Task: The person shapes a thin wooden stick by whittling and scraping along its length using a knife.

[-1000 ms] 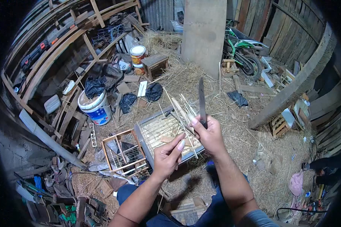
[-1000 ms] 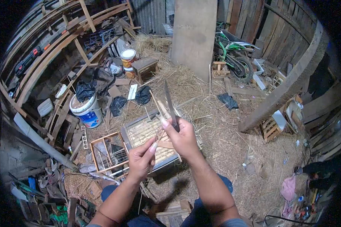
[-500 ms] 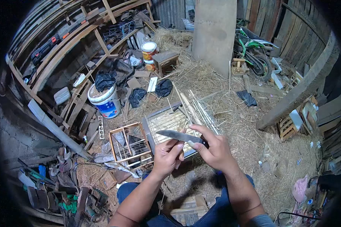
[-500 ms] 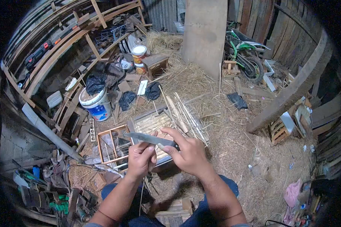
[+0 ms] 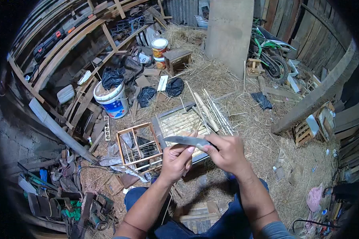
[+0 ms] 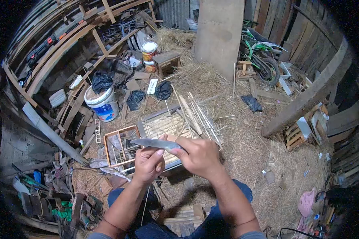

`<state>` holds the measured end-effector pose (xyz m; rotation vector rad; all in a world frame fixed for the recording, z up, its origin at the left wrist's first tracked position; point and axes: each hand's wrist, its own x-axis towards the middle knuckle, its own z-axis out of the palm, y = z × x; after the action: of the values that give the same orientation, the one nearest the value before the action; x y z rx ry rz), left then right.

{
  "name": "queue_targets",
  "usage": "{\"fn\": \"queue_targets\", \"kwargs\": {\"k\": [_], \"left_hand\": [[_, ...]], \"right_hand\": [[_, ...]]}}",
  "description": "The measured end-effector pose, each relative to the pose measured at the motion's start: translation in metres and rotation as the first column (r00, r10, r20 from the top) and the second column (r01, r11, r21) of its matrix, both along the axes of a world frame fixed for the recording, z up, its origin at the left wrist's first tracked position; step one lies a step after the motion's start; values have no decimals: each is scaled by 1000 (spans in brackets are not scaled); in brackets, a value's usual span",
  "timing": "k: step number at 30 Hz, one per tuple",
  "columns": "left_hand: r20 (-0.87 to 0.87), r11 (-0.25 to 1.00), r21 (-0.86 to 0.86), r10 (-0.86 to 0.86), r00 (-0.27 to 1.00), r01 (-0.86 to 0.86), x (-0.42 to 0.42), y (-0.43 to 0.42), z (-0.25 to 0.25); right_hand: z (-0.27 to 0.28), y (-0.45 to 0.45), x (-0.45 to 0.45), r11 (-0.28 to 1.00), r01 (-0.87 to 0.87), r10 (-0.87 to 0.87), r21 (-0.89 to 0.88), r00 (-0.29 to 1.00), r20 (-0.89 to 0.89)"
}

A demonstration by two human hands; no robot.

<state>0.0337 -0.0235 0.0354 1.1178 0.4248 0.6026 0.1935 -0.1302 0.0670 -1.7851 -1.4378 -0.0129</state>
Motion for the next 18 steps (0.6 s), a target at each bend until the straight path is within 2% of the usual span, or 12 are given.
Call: {"fn": "queue_targets", "kwargs": {"k": [3,6,7,9,11,13,18], "left_hand": [[-72,999,-7,-50,996,50,-4,8,0],[-14,998,-31,-53,998,53,-5,4,-4],[-62,996,-26,-85,994,83,-5,6,-4],[-57,996,-47,-78,995,76,-4,9,-3],[-52,995,-68,-70,996,67,-4,10,-1],[-3,985,-136,-105,994,104,-5,10,3],[87,938,-280,-188,978,205,-2,16,-4]], "right_hand": [[-4,5,-2,1000,-1,1,3,1000,-8],[-7,4,5,995,89,-89,-50,996,-10],[-7,5,3,995,90,-90,-51,996,-10],[-5,6,-5,1000,12,-11,22,999,-40],[-9,9,-4,1000,-9,9,6,1000,-24],[-10,10,0,1000,-27,27,-10,1000,-7],[-4,10,10,996,74,-75,-44,997,-30]]}}
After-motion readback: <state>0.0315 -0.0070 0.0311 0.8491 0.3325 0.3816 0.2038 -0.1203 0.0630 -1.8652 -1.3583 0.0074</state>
